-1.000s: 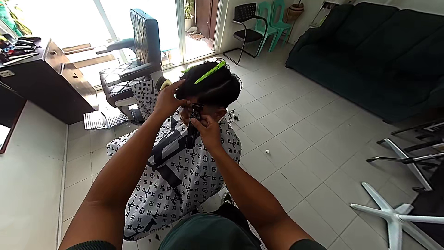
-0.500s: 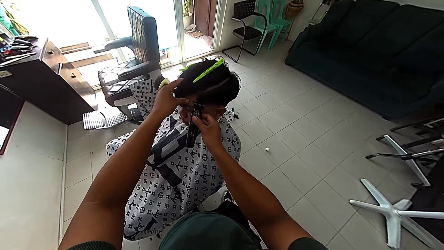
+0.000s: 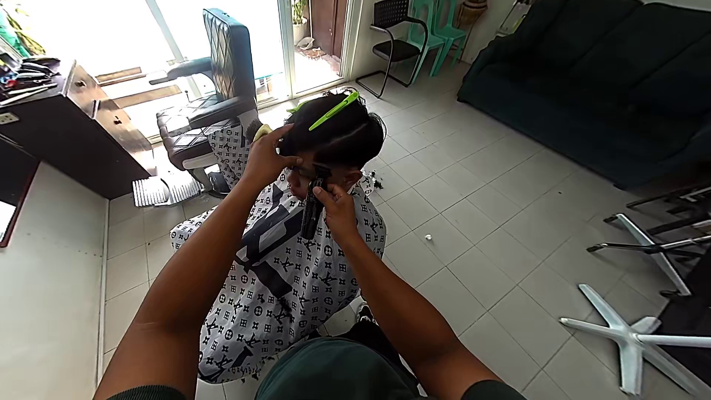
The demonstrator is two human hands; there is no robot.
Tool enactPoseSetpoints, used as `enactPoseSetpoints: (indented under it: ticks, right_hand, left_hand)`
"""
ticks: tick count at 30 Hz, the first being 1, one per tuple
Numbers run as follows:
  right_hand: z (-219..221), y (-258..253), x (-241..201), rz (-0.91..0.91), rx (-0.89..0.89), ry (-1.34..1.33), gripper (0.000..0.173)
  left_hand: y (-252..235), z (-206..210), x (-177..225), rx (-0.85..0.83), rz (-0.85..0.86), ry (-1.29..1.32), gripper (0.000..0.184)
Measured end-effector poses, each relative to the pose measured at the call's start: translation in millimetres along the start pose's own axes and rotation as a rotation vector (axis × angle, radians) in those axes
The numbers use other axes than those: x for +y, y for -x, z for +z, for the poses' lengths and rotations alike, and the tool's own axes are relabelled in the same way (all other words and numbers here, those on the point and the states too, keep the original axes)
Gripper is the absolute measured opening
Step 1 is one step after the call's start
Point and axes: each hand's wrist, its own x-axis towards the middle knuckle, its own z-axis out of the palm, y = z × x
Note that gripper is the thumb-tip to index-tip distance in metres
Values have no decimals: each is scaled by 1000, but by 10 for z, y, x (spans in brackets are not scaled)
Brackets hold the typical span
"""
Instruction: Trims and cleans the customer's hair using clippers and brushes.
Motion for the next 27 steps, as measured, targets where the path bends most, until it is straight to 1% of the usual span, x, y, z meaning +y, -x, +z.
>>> enactPoseSetpoints:
  ticks: [5,7,9,10,11,12,13,14,15,16,17,18,19,20,22,23,24,26,27]
  right_hand:
    - [13,-6,-21,0,-18,-17,23]
    - [-32,11,-9,42,-51,-174,21]
    - [-140,105,-25,106,-96,-444,23]
    - [-229,189,-42,131,-123,-562,26]
    - [-345,273,-37,136,-157,-671,30]
    - [-475,345,-26,119,-180,-751,32]
    - [-616,405,-12,94,-198,-799,33]
    - [-762,453,11,63,-201,-829,36]
    - [-904,486,39,38,-184,-830,39]
    - [-1036,511,69,17,-152,-818,40]
    - [-1151,534,97,-3,-115,-799,39]
    - [-1250,560,115,-16,-77,-780,38]
    - [-1335,583,121,-25,-40,-762,37]
    - [-1411,597,121,-32,-13,-750,37]
    - [-1531,614,127,-49,8,-747,38]
    - [-1582,631,139,-52,9,-747,38]
    - [-1629,652,158,-45,8,-747,39]
    - [-1709,662,183,-21,2,-749,41]
    - [-1750,649,179,-11,-1,-746,42]
  left_hand:
    - [8,11,11,3,4,10,72]
    - [13,-9,20,-17,-12,18,75]
    - [31,-58,-13,-5,-16,52,82]
    - [85,-76,-18,51,-15,77,85]
    - [182,-60,-12,163,0,82,84]
    - [317,1,2,304,62,52,80]
    - [482,120,2,425,166,0,69]
    - [664,285,-23,470,301,-58,53]
    - [823,460,-49,404,434,-92,37]
    - [941,576,-25,166,505,-125,26]
    - [969,616,62,-216,489,-139,27]
    - [895,646,156,-537,445,-89,30]
    - [793,670,232,-690,389,21,31]
    - [703,662,295,-689,317,185,28]
    - [534,586,420,-509,159,517,17]
    - [466,561,473,-467,84,585,14]
    - [430,554,509,-510,4,554,15]
    - [418,577,558,-776,-98,364,16]
    - [425,599,598,-851,-106,337,15]
